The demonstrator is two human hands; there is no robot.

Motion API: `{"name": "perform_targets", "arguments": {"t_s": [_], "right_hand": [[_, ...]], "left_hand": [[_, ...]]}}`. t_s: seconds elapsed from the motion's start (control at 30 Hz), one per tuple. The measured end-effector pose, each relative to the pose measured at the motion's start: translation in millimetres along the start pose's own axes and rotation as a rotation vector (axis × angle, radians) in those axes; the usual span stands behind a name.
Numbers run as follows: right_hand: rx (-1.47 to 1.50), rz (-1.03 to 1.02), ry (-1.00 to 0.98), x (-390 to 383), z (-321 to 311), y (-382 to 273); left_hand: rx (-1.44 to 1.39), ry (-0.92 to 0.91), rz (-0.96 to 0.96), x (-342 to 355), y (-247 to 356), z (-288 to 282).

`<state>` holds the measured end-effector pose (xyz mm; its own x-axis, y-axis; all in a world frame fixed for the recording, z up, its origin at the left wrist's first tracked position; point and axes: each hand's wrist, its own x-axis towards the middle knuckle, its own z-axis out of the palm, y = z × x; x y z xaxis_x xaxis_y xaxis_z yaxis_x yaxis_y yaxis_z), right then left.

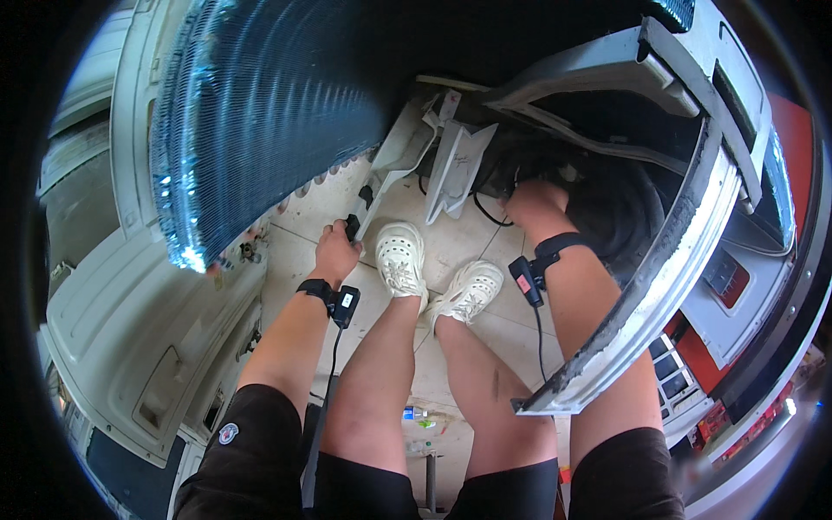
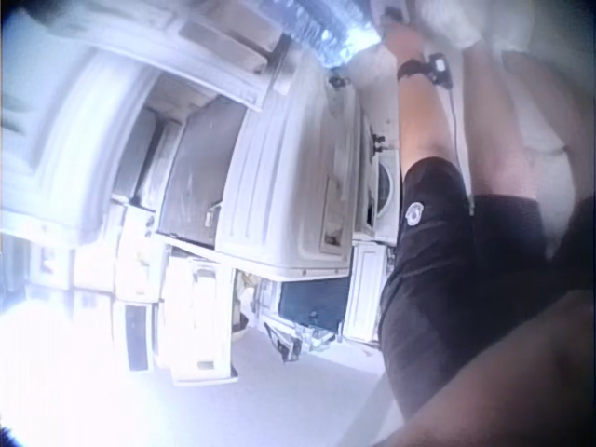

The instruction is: The person disassembles multiple outdoor air conditioning units by removing the top casing, disconnecting cables, and extracting internal components like the fan motor.

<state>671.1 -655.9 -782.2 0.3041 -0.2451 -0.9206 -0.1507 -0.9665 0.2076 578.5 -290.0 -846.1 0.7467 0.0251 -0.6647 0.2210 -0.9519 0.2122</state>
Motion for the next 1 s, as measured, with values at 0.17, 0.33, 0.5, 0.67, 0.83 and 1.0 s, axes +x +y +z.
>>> {"name": "perform_targets", "arguments": {"t_s": [0.17, 0.33, 0.5, 0.67, 0.83, 1.0], "right_hand": [[0.131, 0.094, 0.169, 4.6, 38.3, 12.3], [0.231, -0.019, 0.088, -23.1, 29.6, 13.4], [0.548, -0.019, 0.372, -62.1, 27.5, -12.8], [1.552, -0.351, 0.191, -100.4, 53.5, 14.0], [1.107, -0.472, 0.871, -216.9, 68.9, 61.6], [0.988, 0.03, 1.164, -270.0, 76.3, 130.0]], "left_hand": [[0.223, -0.034, 0.005, 8.5, 6.3, 14.3], [0.087, -0.074, 0.068, -45.5, 37.9, -16.7], [-0.328, -0.246, -0.02, -96.0, 92.4, -106.4], [-1.201, -0.4, -0.198, -89.4, 155.3, -186.0], [-1.63, -0.314, -0.282, -59.3, 227.0, -234.1], [-1.497, -0.267, -0.099, -42.8, 247.5, -234.2]]}}
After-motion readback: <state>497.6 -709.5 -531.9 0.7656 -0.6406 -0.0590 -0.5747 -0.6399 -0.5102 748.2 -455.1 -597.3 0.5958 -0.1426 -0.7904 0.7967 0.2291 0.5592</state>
